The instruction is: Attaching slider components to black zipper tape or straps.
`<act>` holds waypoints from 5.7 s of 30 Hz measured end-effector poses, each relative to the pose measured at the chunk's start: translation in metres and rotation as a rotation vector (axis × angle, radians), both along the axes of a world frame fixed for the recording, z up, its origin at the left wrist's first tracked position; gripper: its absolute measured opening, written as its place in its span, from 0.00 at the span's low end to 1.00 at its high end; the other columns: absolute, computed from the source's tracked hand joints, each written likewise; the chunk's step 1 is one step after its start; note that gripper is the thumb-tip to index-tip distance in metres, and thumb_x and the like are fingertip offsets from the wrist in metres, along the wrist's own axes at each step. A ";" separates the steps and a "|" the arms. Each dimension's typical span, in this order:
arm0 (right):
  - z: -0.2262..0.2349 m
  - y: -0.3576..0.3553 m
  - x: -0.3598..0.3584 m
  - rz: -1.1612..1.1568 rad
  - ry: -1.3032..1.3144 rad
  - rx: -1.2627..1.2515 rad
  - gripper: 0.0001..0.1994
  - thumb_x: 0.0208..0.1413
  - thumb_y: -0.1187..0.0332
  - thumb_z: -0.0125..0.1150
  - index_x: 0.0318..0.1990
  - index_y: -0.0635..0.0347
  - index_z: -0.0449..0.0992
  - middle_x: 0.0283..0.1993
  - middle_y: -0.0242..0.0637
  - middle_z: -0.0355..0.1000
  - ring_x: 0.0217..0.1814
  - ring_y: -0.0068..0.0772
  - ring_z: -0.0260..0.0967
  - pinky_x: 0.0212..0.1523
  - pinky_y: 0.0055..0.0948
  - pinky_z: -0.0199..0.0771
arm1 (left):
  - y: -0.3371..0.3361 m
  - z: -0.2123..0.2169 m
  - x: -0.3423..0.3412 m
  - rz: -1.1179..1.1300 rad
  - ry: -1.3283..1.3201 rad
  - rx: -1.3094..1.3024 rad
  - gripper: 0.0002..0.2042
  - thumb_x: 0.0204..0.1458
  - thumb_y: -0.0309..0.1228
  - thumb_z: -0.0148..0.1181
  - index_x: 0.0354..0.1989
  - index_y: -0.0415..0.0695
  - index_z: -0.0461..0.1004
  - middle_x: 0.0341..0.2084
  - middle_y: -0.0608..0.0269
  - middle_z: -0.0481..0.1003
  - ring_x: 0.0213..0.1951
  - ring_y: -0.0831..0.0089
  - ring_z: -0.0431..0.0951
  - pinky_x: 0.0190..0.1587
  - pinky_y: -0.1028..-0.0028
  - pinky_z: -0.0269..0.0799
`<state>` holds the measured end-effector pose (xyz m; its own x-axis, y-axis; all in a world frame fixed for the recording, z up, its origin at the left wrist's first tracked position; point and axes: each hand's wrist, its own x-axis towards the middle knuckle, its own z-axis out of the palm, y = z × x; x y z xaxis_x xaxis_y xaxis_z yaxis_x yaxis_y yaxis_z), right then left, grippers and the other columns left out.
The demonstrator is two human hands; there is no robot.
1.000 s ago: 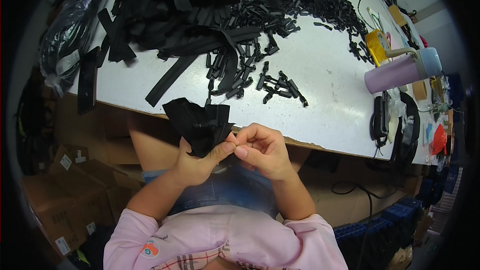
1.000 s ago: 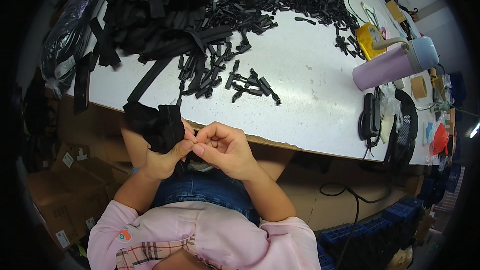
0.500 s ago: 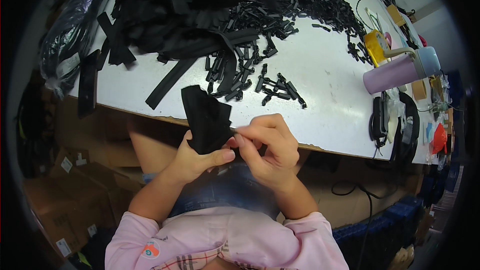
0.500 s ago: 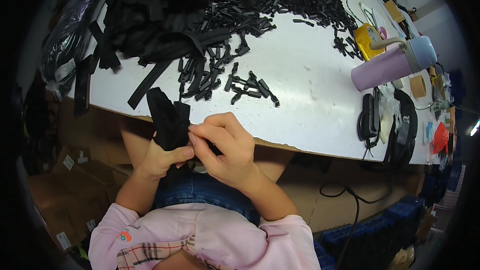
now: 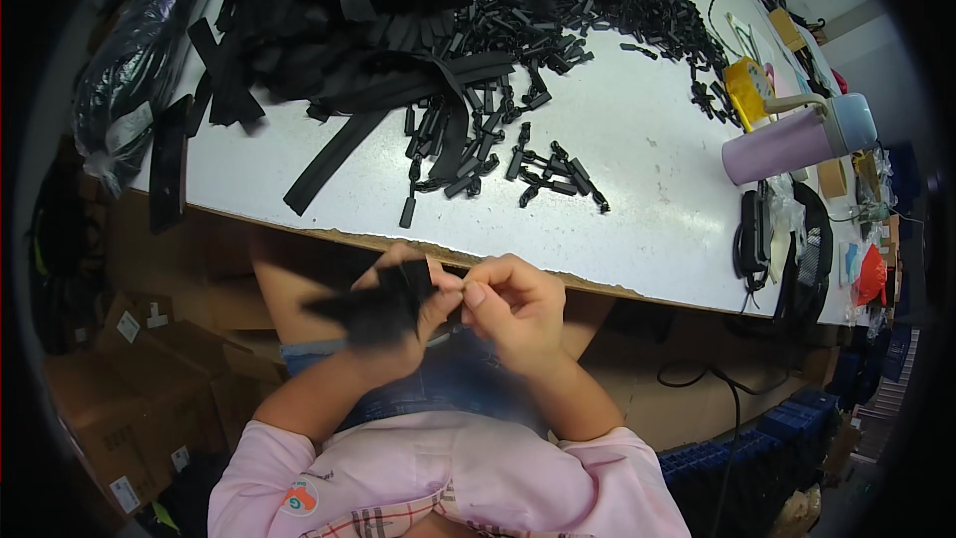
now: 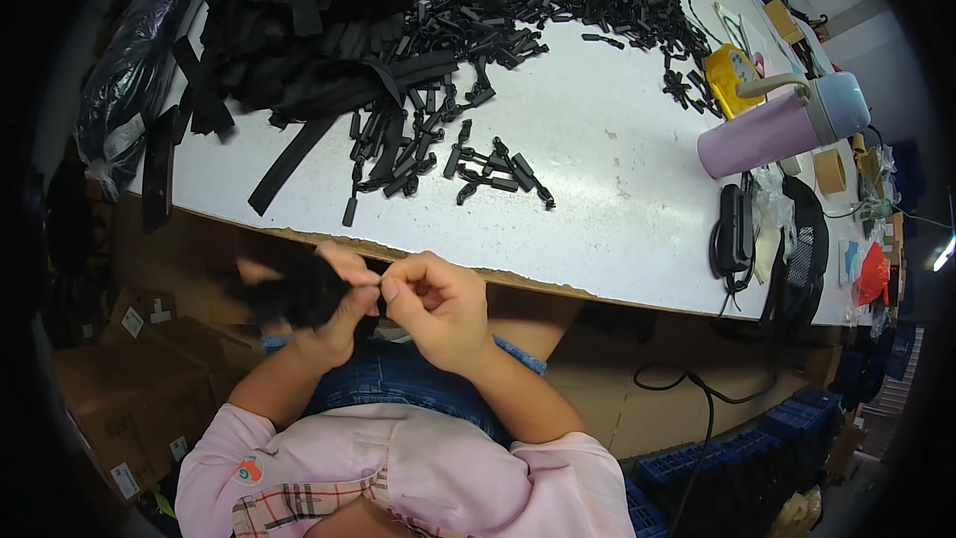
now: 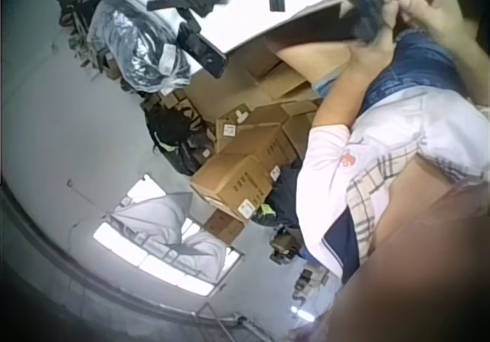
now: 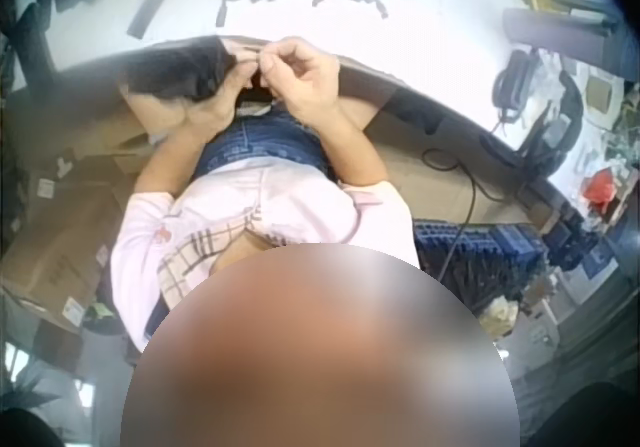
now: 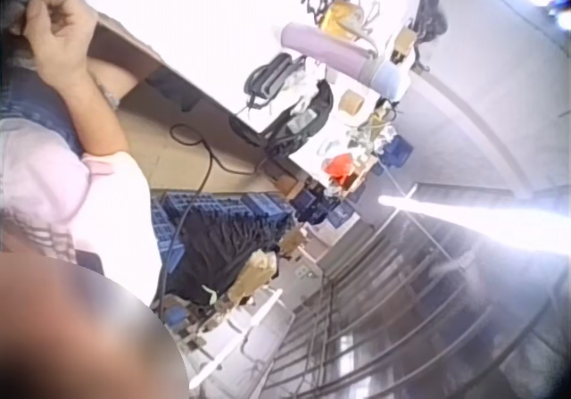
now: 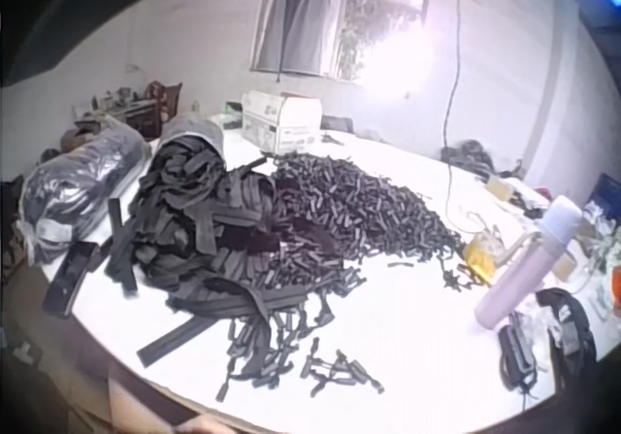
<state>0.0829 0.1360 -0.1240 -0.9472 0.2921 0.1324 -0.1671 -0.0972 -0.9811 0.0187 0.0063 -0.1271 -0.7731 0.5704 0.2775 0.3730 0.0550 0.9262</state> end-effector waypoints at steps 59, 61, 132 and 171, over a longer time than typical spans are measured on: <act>0.015 0.042 -0.009 -0.380 -0.023 0.007 0.03 0.45 0.82 0.51 0.28 0.68 0.67 0.27 0.33 0.64 0.22 0.15 0.62 0.22 0.14 0.69 | 0.018 0.003 0.000 0.015 -0.598 0.184 0.05 0.44 0.25 0.56 0.29 0.39 0.71 0.23 0.70 0.70 0.27 0.85 0.68 0.31 0.84 0.64; 0.009 0.026 -0.005 -0.222 -0.007 0.099 0.03 0.43 0.82 0.52 0.28 0.67 0.67 0.29 0.34 0.65 0.23 0.16 0.63 0.24 0.13 0.68 | 0.020 0.004 0.002 0.020 -0.559 0.164 0.05 0.44 0.25 0.56 0.29 0.39 0.71 0.23 0.69 0.71 0.27 0.84 0.68 0.32 0.83 0.64; -0.002 -0.003 0.006 0.088 -0.077 -0.200 0.02 0.51 0.74 0.50 0.30 0.63 0.66 0.23 0.25 0.60 0.21 0.11 0.52 0.20 0.12 0.52 | -0.001 0.014 0.003 -0.105 -0.488 0.264 0.09 0.46 0.21 0.52 0.38 0.37 0.69 0.32 0.62 0.71 0.34 0.79 0.71 0.38 0.79 0.68; 0.033 -0.014 -0.008 -0.232 0.234 0.546 0.08 0.37 0.79 0.60 0.29 0.65 0.71 0.25 0.35 0.65 0.20 0.20 0.60 0.18 0.18 0.59 | -0.010 0.000 -0.003 -0.132 -0.790 -0.016 0.07 0.45 0.30 0.56 0.32 0.41 0.70 0.19 0.68 0.70 0.20 0.85 0.67 0.20 0.83 0.64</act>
<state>0.0753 0.1225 -0.0909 -0.7951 0.3185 0.5161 -0.3396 0.4712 -0.8140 0.0152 -0.0036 -0.1267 -0.6635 0.6701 -0.3328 -0.3884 0.0717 0.9187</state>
